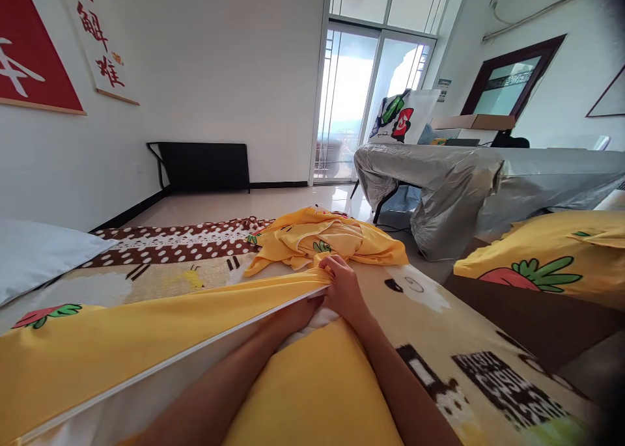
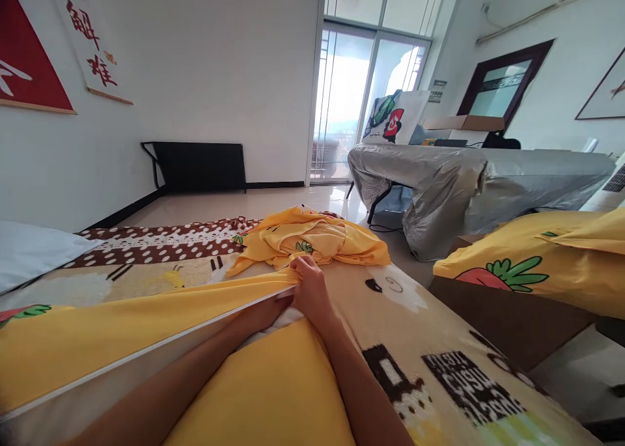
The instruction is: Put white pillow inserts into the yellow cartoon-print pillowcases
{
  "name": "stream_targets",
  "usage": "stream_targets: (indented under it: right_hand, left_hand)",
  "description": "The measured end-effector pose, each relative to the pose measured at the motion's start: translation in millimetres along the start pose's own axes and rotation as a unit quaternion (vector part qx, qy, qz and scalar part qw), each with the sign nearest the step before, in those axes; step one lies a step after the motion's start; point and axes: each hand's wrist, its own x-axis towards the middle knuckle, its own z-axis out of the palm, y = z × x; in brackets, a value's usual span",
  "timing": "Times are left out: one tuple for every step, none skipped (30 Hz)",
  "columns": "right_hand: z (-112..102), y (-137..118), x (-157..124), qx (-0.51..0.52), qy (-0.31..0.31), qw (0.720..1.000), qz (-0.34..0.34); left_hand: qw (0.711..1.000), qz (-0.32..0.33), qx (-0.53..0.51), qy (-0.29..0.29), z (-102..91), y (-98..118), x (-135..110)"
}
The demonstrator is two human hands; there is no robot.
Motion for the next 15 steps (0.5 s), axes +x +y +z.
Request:
stream_targets:
  right_hand:
    - [0.7, 0.1, 0.0, -0.008, 0.0, 1.0, 0.002]
    - [1.0, 0.1, 0.1, -0.016, -0.003, 1.0, 0.004]
    - [1.1, 0.0, 0.3, -0.024, -0.007, 1.0, 0.009]
    - [0.7, -0.4, 0.6, -0.032, -0.013, 0.999, 0.017]
    - [-0.1, -1.1, 1.0, -0.042, -0.022, 0.999, 0.027]
    - [-1.3, -2.1, 1.4, -0.051, -0.034, 0.997, 0.037]
    - [-2.9, -3.5, 1.8, -0.059, -0.05, 0.996, 0.048]
    - [-4.7, -5.1, 2.0, -0.068, -0.07, 0.994, 0.058]
    - [-6.6, -6.9, 2.2, -0.075, -0.092, 0.99, 0.07]
    - [-8.5, -8.7, 2.3, -0.082, -0.111, 0.987, 0.082]
    - [-10.3, -10.4, 2.2, -0.088, -0.127, 0.984, 0.091]
    - [-11.7, -12.0, 2.2, -0.093, -0.136, 0.982, 0.096]
    - [-12.9, -13.2, 2.2, -0.097, -0.137, 0.981, 0.099]
    - [-13.8, -14.2, 2.2, -0.098, -0.134, 0.981, 0.098]
    - [-14.5, -15.0, 2.3, -0.094, -0.132, 0.982, 0.097]
  left_hand:
    - [1.0, 0.002, 0.002, -0.003, -0.1, 0.2, -0.1]
    - [1.0, 0.004, 0.003, -0.006, -0.3, 0.6, -0.1]
    - [1.0, 0.007, 0.003, -0.009, -0.4, 1.1, 0.0]
    - [1.0, 0.011, 0.003, -0.011, -0.4, 1.7, 0.2]
    - [1.0, 0.014, 0.001, -0.012, -0.4, 2.2, 0.4]
    - [1.0, 0.017, -0.001, -0.012, -0.3, 2.6, 0.6]
    - [1.0, 0.019, -0.002, -0.011, -0.1, 2.8, 0.7]
    - [1.0, 0.02, -0.004, -0.01, 0.2, 2.7, 0.7]
    - [1.0, 0.02, -0.006, -0.01, 0.5, 2.3, 0.7]
    - [1.0, 0.019, -0.007, -0.009, 0.9, 1.6, 0.6]
    - [1.0, 0.018, -0.008, -0.009, 1.4, 0.8, 0.4]
    - [1.0, 0.017, -0.008, -0.008, 1.8, -0.2, 0.3]
    - [1.0, 0.016, -0.007, -0.007, 2.1, -1.1, 0.2]
    - [1.0, 0.015, -0.006, -0.006, 2.3, -1.8, 0.1]
    - [1.0, 0.014, -0.003, -0.006, 2.4, -2.3, 0.1]
